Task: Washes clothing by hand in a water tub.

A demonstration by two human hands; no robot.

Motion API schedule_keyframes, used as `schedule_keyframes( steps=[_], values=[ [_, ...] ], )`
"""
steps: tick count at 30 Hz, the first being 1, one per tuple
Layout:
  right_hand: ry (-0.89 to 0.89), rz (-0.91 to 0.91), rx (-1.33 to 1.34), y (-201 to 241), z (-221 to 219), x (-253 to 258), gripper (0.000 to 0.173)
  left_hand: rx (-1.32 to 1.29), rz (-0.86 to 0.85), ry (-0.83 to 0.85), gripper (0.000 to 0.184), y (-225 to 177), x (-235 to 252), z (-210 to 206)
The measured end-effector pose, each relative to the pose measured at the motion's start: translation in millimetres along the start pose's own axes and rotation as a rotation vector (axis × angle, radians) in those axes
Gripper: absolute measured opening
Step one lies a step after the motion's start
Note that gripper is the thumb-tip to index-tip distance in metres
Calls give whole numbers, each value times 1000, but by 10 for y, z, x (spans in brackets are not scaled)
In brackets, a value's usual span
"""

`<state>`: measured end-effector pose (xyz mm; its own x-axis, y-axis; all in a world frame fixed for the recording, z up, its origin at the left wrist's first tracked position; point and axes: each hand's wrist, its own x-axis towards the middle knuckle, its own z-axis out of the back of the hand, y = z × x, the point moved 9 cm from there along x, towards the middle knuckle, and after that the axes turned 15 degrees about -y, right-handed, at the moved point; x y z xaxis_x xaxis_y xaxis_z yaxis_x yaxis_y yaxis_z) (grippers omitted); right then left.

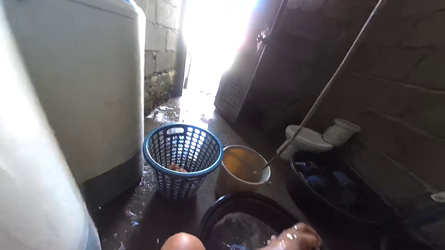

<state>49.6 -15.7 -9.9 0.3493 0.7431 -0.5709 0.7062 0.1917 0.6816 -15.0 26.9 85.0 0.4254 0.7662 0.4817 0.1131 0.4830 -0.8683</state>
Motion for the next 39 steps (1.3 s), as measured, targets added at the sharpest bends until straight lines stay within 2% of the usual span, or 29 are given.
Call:
schedule_keyframes(
  steps=[1, 3, 4, 6, 7, 9, 10, 13, 15, 18, 21, 25, 28, 30, 31, 33, 34, 35, 36, 38, 39],
  values=[
    [-7, -16, 37, 26, -47, 73, 45, -99, 32, -49, 36, -20, 34, 73],
    [44, -14, 70, 147, -220, 176, 45, -267, 206, -146, 45, 13, 121, 251],
    [67, 29, 66, 246, -336, 187, 43, -342, 328, -210, 42, 96, 136, 318],
    [36, 151, 38, 455, -535, 182, 32, -469, 547, -378, 25, 312, 128, 401],
    [-24, 224, -6, 544, -584, 178, 23, -510, 615, -447, 24, 395, 124, 421],
    [-89, 429, -145, 714, -656, 123, 10, -552, 711, -536, 30, 504, 134, 430],
    [-101, 549, -222, 793, -698, 76, 17, -552, 755, -554, 35, 535, 147, 422],
    [17, 895, -498, 926, -866, -39, 30, -572, 911, -555, 44, 614, 131, 346],
    [126, 1107, -664, 944, -977, -126, 31, -616, 999, -547, 46, 668, 84, 300],
    [245, 1356, -853, 911, -1102, -304, 30, -650, 1100, -515, 33, 713, -4, 240],
    [359, 1457, -942, 845, -1223, -398, 28, -669, 1168, -454, 25, 670, -45, 261],
    [522, 1540, -1015, 759, -1371, -486, 30, -682, 1238, -410, 36, 635, -75, 315],
    [611, 1573, -1079, 698, -1469, -490, 27, -697, 1295, -429, 36, 661, -93, 362],
    [669, 1565, -1064, 705, -1543, -457, 27, -676, 1251, -454, 34, 680, -24, 459],
    [709, 1522, -1021, 732, -1571, -411, 26, -613, 1169, -489, 32, 674, 49, 590],
    [796, 1286, -992, 758, -1550, -203, 18, -395, 909, -630, 31, 611, 241, 1076],
    [805, 1118, -1015, 732, -1475, -32, 31, -278, 740, -737, 31, 497, 326, 1413],
    [742, 982, -1043, 695, -1346, 198, 49, -152, 590, -855, 30, 312, 362, 1764],
    [645, 884, -1078, 648, -1157, 482, 57, 3, 456, -967, 32, 105, 355, 2095],
    [428, 756, -1160, 494, -614, 1134, 46, 349, 280, -1163, 39, -203, 251, 2623],
    [320, 679, -1228, 356, -293, 1453, 38, 515, 260, -1173, 44, -257, 198, 2784]
  ],
)
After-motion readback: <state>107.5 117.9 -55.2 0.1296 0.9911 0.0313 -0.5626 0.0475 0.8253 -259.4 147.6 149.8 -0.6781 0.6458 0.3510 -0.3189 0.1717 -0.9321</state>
